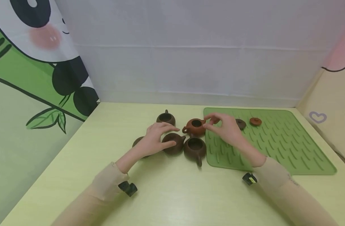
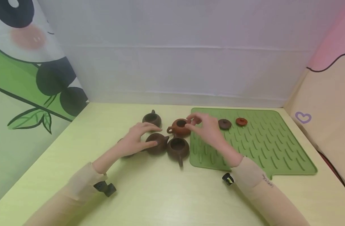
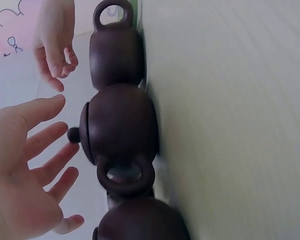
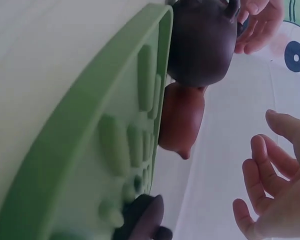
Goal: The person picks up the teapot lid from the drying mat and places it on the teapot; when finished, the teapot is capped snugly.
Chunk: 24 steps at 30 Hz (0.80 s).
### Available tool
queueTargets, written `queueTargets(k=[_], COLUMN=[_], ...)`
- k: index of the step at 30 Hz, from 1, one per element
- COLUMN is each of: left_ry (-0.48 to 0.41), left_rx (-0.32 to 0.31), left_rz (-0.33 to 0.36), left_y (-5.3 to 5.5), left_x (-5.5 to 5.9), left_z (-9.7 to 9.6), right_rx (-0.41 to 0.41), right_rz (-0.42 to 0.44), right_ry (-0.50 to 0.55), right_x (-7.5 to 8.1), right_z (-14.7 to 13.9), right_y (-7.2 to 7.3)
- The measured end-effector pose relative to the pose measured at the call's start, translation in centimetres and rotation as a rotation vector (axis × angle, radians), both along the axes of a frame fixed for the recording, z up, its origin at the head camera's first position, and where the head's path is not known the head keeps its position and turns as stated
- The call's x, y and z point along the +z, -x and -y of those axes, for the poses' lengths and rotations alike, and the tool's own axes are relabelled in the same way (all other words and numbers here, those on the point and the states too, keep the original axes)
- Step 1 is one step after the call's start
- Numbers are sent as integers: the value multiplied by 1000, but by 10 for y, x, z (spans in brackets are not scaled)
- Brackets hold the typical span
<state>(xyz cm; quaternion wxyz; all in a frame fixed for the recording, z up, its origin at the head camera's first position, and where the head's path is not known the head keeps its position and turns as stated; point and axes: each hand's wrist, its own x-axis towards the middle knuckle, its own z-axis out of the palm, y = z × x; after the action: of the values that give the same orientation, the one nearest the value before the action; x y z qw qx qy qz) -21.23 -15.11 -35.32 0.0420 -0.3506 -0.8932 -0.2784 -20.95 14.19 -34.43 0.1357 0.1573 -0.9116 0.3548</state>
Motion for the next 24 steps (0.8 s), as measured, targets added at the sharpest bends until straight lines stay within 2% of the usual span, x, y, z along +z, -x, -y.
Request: queueTargets(k=[8,14,16,24], left_ry=[40,52,63,83], left_rx=[1,-2,-7,-22], left_rz=[-1,18,13,6], left_y=[1,2,3,8], left_x=[-10,-15,-17,-22], left_z=[-22,-31,-33,-37], right_rx=[-47,-40,-32,-8], right_rz=[-79,-45,-43,-126], right_ry=[10,6,-18,-215], right_x=[-10,-16,-17,-17], right_z=[-22,-40,-47,-71], right_y=[3,4,4,1])
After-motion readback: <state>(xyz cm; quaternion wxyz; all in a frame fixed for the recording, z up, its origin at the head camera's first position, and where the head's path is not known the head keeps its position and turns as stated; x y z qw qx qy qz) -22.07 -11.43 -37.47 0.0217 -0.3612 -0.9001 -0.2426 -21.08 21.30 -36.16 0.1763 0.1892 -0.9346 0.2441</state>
